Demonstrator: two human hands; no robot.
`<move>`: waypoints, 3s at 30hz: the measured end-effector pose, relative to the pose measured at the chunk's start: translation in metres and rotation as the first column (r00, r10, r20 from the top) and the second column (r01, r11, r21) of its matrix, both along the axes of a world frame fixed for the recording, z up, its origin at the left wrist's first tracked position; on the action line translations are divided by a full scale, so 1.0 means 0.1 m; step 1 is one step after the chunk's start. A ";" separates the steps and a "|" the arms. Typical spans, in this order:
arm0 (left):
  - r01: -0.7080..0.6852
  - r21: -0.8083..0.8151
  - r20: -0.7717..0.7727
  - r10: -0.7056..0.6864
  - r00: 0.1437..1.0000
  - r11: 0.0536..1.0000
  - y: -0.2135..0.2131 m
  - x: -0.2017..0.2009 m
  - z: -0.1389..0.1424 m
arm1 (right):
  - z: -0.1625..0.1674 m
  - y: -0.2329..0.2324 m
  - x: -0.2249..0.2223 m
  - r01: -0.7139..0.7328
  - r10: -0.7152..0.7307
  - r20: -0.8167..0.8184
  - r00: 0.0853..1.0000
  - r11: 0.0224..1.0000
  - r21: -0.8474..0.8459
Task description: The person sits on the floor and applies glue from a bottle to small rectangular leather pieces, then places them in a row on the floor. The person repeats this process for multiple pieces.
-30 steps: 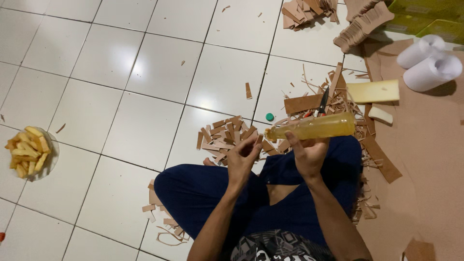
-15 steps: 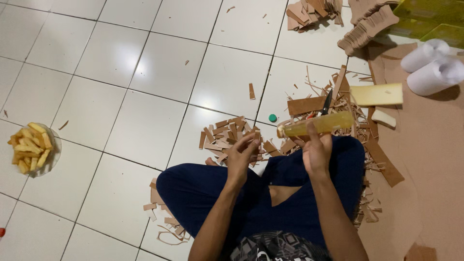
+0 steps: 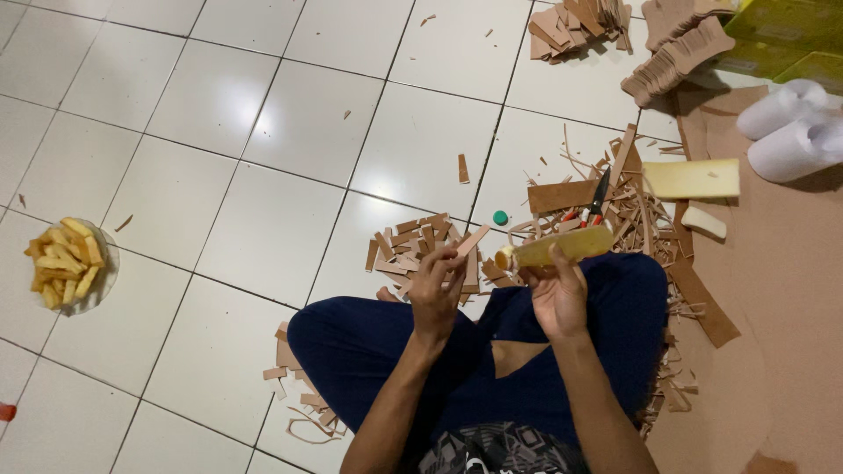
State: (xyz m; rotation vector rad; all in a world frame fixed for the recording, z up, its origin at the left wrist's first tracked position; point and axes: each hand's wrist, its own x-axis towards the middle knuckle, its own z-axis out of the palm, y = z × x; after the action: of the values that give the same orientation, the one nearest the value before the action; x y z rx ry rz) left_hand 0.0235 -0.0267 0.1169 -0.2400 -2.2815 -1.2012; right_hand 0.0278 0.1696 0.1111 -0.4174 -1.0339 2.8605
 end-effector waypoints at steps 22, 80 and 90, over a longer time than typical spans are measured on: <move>-0.100 0.408 0.367 -0.063 0.928 0.907 0.18 -0.03 0.21 | 0.18 -0.21 -0.01 0.352 -0.174 -0.326 0.929 0.687 0.636; 0.088 -0.229 0.429 0.019 0.903 0.969 -0.25 -1.14 -1.34 | -1.18 0.43 -0.48 0.005 -0.022 0.051 0.998 0.946 0.323; 0.078 -0.371 0.371 0.070 0.926 0.925 -0.28 -1.02 -1.47 | -1.24 0.42 -0.47 0.035 -0.025 0.074 0.997 0.990 -0.138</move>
State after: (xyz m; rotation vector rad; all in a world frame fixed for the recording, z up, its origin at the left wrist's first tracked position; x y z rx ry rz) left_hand -0.0786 -0.0544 -0.0306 -0.1625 -2.8515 -0.8471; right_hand -0.0190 0.2119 -0.0131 -0.5457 -0.8320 2.9209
